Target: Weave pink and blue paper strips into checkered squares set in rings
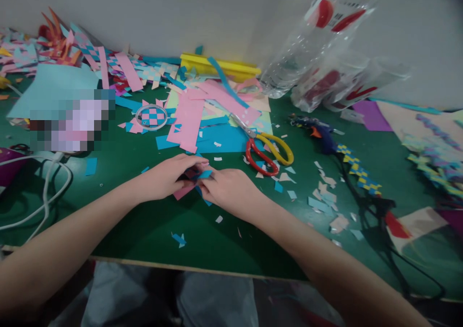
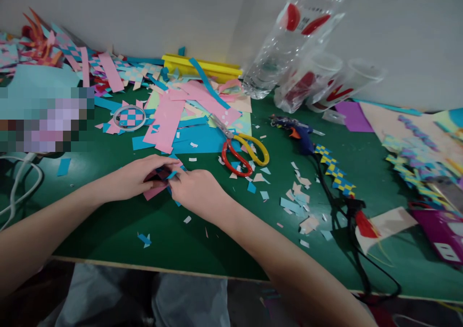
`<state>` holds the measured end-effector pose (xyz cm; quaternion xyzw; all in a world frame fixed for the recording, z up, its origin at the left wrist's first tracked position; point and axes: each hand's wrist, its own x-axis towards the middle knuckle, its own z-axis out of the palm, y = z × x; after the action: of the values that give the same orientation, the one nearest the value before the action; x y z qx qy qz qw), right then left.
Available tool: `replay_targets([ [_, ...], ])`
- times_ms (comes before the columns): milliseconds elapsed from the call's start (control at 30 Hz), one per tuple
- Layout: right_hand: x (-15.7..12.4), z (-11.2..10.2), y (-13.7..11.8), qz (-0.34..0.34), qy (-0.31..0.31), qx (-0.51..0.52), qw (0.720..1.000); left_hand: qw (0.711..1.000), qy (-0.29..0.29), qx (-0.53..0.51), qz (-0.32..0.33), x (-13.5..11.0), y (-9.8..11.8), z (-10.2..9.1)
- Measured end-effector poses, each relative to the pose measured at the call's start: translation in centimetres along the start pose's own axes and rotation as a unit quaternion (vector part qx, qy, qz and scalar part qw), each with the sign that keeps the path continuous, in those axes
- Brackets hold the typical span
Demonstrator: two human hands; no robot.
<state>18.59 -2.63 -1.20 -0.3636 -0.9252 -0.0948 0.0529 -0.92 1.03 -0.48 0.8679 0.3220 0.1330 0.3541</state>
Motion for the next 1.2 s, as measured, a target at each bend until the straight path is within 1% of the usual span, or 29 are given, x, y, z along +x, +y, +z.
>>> replay_targets([
  [133, -0.3, -0.2, 0.6, -0.021, 0.001, 0.011, 1.0, 1.0, -0.002, 0.008, 0.001, 0.0, 0.1, -0.1],
  [300, -0.3, -0.3, 1.1, -0.023, 0.009, 0.026, 0.999, 1.0, -0.006, -0.001, -0.009, 0.1, 0.1, -0.1],
  [533, 0.0, -1.1, 1.0, -0.051, -0.015, 0.022, 0.998, 1.0, 0.0, -0.019, -0.016, 0.1, -0.4, 0.1],
  [633, -0.1, -1.3, 1.2, -0.048, -0.024, 0.047, 0.997, 1.0, 0.002, -0.012, -0.012, 0.1, -0.3, 0.1],
  [767, -0.2, -0.8, 1.8, -0.032, -0.022, 0.107, 0.993, 1.0, 0.011, 0.007, -0.014, 0.1, 0.0, 0.2],
  [867, 0.0, -0.4, 2.2, -0.029, -0.013, 0.126, 0.992, 0.999, 0.019, 0.004, -0.029, 0.1, 0.4, 0.6],
  [933, 0.3, -0.3, 2.5, -0.037, -0.011, 0.119, 0.992, 0.999, 0.035, 0.011, -0.023, 0.3, 0.6, 1.0],
  [1067, 0.8, -0.5, 3.0, -0.077, -0.017, 0.107, 0.991, 0.995, 0.071, 0.065, 0.019, 0.7, 0.6, 2.0],
  [1200, 1.3, -0.6, 3.7, -0.111, -0.014, 0.118, 0.987, 0.992, 0.083, 0.092, 0.012, 0.9, 0.3, 2.6],
])
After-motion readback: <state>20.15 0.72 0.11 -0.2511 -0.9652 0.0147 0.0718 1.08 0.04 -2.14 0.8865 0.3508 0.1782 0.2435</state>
